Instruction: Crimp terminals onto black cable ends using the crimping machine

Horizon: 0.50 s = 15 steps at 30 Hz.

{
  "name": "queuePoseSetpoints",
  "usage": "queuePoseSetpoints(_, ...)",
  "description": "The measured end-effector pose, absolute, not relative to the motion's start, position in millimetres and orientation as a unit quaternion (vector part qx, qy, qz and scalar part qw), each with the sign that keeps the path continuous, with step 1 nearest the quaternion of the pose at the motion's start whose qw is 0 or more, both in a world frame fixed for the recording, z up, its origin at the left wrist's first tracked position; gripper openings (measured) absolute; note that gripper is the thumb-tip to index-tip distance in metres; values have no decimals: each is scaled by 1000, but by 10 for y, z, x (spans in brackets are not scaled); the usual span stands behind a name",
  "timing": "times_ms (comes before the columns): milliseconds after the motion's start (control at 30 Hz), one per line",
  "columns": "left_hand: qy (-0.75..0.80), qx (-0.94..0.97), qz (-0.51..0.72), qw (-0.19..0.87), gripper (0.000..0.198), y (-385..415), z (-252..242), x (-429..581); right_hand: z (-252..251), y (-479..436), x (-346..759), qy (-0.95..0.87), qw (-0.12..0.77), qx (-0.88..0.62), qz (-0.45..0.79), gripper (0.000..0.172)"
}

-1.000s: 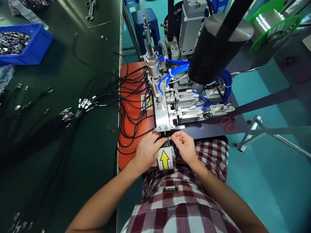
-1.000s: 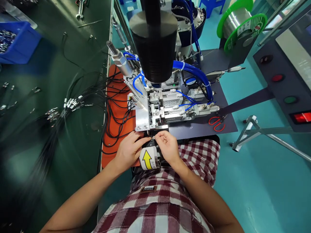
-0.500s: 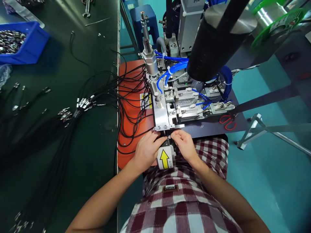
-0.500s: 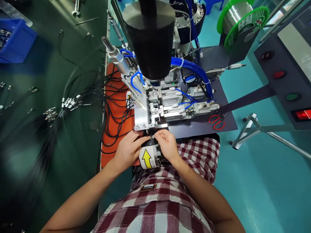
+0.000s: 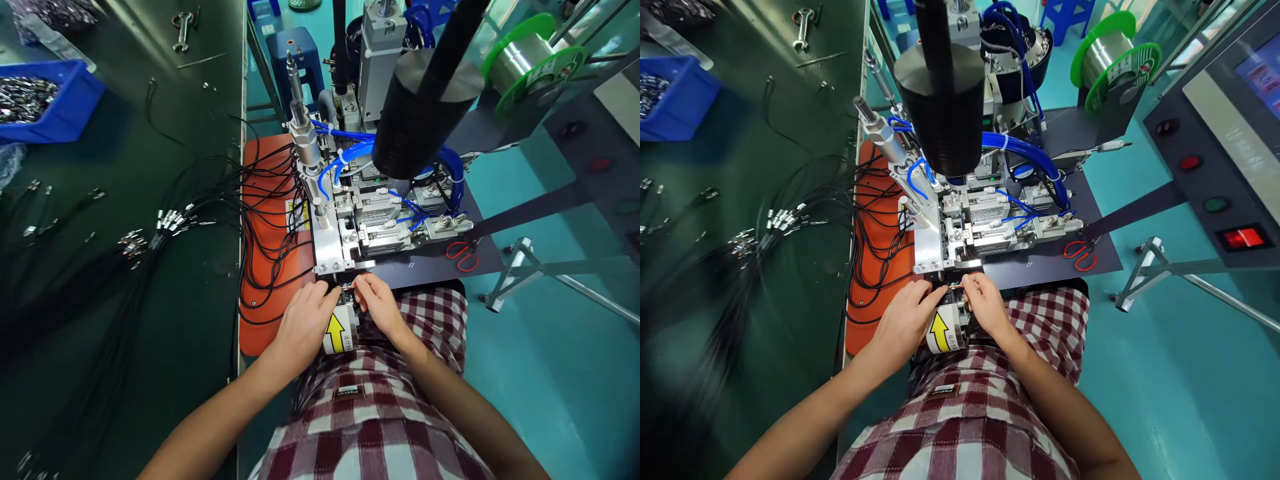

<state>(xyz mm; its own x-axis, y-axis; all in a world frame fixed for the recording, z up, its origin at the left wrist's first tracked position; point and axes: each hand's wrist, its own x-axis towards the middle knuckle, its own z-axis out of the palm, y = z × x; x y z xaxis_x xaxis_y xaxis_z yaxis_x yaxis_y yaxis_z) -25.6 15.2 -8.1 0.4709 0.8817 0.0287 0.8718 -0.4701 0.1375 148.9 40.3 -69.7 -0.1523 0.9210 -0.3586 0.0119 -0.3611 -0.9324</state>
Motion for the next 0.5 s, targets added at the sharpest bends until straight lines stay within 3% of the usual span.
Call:
queuePoseSetpoints(200, 522, 843, 64, 112, 35, 129, -127, -244, -675, 366, 1339, -487, 403, -528, 567, 28)
queuePoseSetpoints(500, 533, 832, 100, 120, 32, 156, -131, -248, -746, 347, 1331, -438, 405, -498, 630, 32)
